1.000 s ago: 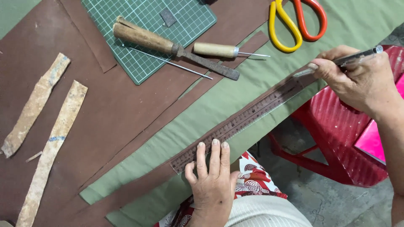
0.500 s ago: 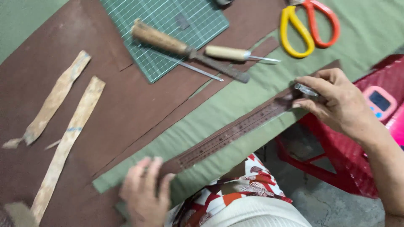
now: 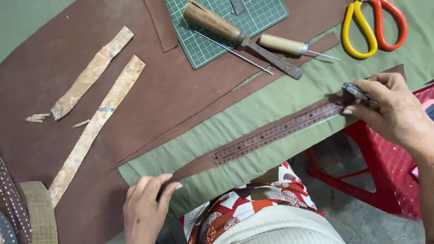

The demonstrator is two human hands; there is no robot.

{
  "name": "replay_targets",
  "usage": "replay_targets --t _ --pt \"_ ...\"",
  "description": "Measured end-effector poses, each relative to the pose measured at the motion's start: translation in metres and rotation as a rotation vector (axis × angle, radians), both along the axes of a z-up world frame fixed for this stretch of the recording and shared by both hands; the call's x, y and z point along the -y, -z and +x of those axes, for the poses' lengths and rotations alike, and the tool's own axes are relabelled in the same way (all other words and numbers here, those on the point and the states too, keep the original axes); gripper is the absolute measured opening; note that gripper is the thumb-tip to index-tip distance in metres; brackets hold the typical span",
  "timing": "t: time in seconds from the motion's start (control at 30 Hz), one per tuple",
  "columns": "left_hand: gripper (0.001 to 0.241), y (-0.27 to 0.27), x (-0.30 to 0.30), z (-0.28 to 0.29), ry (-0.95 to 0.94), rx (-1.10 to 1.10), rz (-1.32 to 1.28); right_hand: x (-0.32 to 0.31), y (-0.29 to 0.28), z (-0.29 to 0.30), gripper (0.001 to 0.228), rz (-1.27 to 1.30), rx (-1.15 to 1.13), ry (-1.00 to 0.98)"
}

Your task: Using a ruler and a pen to mark measurements on a long strip of leather for preparation.

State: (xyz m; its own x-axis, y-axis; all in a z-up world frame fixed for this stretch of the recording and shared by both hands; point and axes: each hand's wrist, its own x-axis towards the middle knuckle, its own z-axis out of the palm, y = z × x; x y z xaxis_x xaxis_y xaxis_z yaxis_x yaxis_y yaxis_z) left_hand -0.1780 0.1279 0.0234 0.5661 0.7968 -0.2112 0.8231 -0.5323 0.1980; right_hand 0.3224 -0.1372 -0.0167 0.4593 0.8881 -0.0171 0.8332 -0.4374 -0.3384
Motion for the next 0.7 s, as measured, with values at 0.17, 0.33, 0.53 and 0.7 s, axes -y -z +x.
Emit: replay_targets --t 0.17,0.33,0.53,0.7 --pt "0.029 -0.017 0.009 -0.007 -0.103 0.068 -0.002 0.004 0.010 0.009 0.070 -0.041 -0.011 0.027" --pt "0.027 -0.021 0.006 -0.010 -0.142 0.132 -0.045 -0.008 -0.002 0.008 0.076 -0.092 -0.105 0.118" --pt "0.034 -0.023 -0.018 -0.055 -0.226 0.030 -0.068 0.015 0.007 0.005 0.041 0.043 -0.202 -0.038" --pt "0.028 -0.024 -0.051 -0.113 -0.125 0.321 -0.036 0.018 -0.001 -0.028 0.027 0.131 -0.609 -0.149"
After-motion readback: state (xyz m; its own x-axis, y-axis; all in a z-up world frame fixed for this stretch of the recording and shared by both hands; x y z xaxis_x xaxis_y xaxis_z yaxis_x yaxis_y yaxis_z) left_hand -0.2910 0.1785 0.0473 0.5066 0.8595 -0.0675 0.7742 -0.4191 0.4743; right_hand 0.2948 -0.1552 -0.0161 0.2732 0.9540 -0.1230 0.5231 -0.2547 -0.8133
